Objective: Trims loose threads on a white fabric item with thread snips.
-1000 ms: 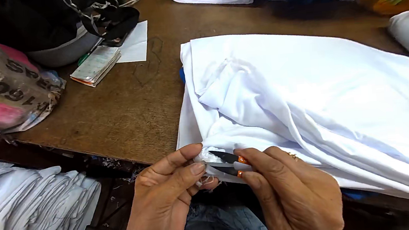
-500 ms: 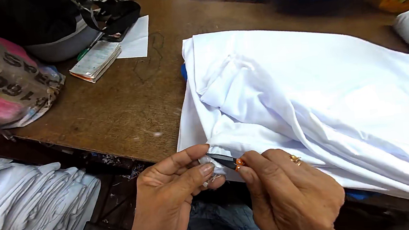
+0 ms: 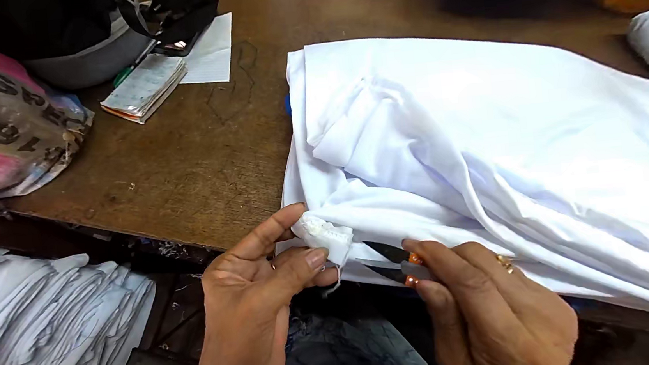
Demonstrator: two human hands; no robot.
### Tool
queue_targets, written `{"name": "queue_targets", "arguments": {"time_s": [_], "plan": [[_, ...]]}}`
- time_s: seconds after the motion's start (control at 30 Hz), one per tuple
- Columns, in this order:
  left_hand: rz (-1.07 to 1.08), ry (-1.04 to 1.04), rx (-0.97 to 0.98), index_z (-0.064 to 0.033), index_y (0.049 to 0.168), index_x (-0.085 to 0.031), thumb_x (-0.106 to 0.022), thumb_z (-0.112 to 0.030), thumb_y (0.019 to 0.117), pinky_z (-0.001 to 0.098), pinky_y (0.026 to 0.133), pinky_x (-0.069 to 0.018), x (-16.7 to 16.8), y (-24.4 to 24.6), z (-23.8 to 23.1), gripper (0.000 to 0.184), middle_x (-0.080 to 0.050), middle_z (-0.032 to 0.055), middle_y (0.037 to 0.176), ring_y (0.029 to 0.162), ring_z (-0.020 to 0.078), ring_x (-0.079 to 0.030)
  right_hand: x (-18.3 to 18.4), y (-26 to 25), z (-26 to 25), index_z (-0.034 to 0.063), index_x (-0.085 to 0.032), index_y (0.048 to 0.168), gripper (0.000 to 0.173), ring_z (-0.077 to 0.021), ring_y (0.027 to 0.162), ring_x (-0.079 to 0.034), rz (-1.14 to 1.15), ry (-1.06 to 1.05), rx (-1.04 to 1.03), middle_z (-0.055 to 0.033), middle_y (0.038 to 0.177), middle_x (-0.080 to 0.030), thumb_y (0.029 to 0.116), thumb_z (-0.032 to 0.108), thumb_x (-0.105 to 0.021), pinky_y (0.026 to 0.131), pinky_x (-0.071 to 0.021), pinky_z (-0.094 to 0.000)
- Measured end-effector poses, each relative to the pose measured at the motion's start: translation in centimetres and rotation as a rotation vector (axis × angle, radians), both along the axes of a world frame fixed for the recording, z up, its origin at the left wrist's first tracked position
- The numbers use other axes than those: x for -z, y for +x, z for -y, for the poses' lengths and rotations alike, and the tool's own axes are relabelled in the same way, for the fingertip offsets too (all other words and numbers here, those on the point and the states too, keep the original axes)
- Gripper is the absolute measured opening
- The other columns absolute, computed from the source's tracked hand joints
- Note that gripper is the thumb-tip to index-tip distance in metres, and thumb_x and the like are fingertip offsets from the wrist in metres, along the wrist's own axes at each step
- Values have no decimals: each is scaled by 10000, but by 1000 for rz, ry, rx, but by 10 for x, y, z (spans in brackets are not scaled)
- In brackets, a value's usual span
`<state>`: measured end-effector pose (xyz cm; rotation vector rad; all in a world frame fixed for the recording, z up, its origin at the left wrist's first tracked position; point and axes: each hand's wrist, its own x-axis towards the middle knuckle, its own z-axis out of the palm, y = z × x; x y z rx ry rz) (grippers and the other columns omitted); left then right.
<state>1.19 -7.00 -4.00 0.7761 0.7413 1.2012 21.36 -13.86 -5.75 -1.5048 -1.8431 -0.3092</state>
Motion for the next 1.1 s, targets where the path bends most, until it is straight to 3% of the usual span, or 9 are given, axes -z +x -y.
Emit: {"name": "queue_targets", "arguments": {"time_s": [0.1, 0.2, 0.3, 0.4, 0.63, 0.77, 1.1], "plan": [[40, -34, 26, 17, 1282, -671, -666, 61, 899, 322, 755, -634, 1, 0, 0, 385, -696, 199, 1090, 842, 195, -726, 3, 0, 0, 44, -679, 1203, 377, -176, 726, -572, 11, 17, 13, -87, 834, -625, 1089, 326, -455, 614, -432, -307], [113, -49, 72, -59, 1310, -639, -596, 75, 943, 359, 830, -625, 2, 2, 0, 392, -693, 178, 1127, 935, 200, -727, 5, -1, -3, 39, -689, 1190, 366, -172, 727, -569, 14, 37, 0, -83, 832, -630, 1082, 316, -476, 622, -432, -304], [108, -57, 88, -51, 1237, -717, -584, 60, 953, 350, 793, -627, 4, 2, 2, 332, -715, 167, 1066, 879, 189, -726, 5, -4, -6, 36, -689, 1179, 368, -166, 716, -555, 6, 41, -2, -77, 818, -612, 1085, 318, -473, 611, -417, -298], [64, -28, 101, -6, 1235, -716, -603, -31, 974, 353, 777, -626, 6, -1, 0, 285, -715, 188, 1060, 857, 198, -727, 4, -5, -8, 37, -691, 1191, 359, -170, 708, -552, 4, 45, -11, -76, 817, -612, 1077, 311, -489, 598, -410, -302], [77, 8, 73, -23, 1165, -738, -770, 31, 840, 337, 744, -640, 7, -1, -3, 331, -724, 189, 1003, 807, 190, -735, 3, -3, -6, 43, -684, 1193, 360, -171, 717, -559, 19, 31, -8, -78, 822, -617, 1081, 316, -477, 609, -416, -303], [68, 5, 112, -56, 1193, -732, -816, 32, 778, 313, 732, -634, 7, -2, -4, 433, -717, 172, 1066, 866, 173, -732, 2, -5, -10, 35, -688, 1182, 349, -169, 707, -552, 16, 38, -10, -80, 817, -614, 1076, 306, -495, 599, -410, -300], [209, -110, 208, -36, 1256, -699, -815, 33, 771, 294, 729, -632, 3, -7, -3, 503, -707, 191, 1104, 878, 177, -735, -3, -4, -11, 43, -682, 1170, 362, -162, 693, -540, 28, 21, -24, -68, 806, -596, 1079, 332, -482, 591, -404, -291]]}}
